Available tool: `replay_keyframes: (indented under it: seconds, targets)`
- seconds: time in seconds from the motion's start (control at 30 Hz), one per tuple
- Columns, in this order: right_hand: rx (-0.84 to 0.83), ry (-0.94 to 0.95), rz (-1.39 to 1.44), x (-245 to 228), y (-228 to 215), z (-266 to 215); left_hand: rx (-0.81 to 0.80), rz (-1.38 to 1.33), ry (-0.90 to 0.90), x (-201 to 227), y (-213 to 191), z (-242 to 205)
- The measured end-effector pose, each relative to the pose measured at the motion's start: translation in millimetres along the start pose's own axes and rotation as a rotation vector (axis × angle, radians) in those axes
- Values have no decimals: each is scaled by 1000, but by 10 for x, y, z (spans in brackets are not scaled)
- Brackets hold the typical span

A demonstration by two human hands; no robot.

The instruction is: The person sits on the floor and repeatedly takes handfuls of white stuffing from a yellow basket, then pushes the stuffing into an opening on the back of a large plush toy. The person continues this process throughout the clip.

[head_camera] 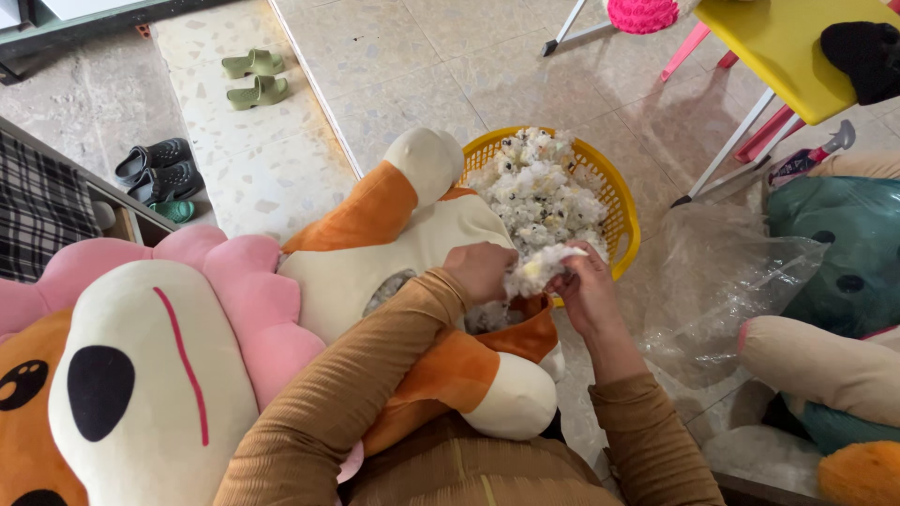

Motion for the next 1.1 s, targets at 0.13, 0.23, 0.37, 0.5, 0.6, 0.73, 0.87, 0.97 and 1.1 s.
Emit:
replay_keyframes:
  seconds: [0.13,0.23,0.37,0.5,0.6,0.73,0.87,0.97,1.1]
  targets:
    - [40,5,108,-31,-141,51,88,-149,-61,-126,-46,10]
    - [-15,-25,18,-98,-20,61,198,-332,16,-112,-173,25]
    - [-34,45,-83,-17,258,-66,436,-512,185,22,-224,74]
    - [-100,7,-126,-15,484,-142,365,-913,145,-109,-95,130]
    - [-103,-85,-198,6,469,-132,286,-1001,34,-188,9,156]
    - [-31,-149,-57,16,188,31,270,-951,-27,-277,-3,174]
    - [74,-147,107,-23,-232,191,328,-936,-177,-535,-85,159]
    - [148,-129,105,-14,-486,238,374,-1016,-211,-596,-103,181]
    - [135,-134,125,-14,-640,267,390,-1272,-109,-466,-224,365]
Point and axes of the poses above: each hand's wrist, its own z-axis towards the middle knuckle, its own y-axis out of the palm, x = y × z, the point moved 6 cm from there along z, towards the middle knuckle, and after that the axes turned 10 degrees about y, right-handed, at the moved point
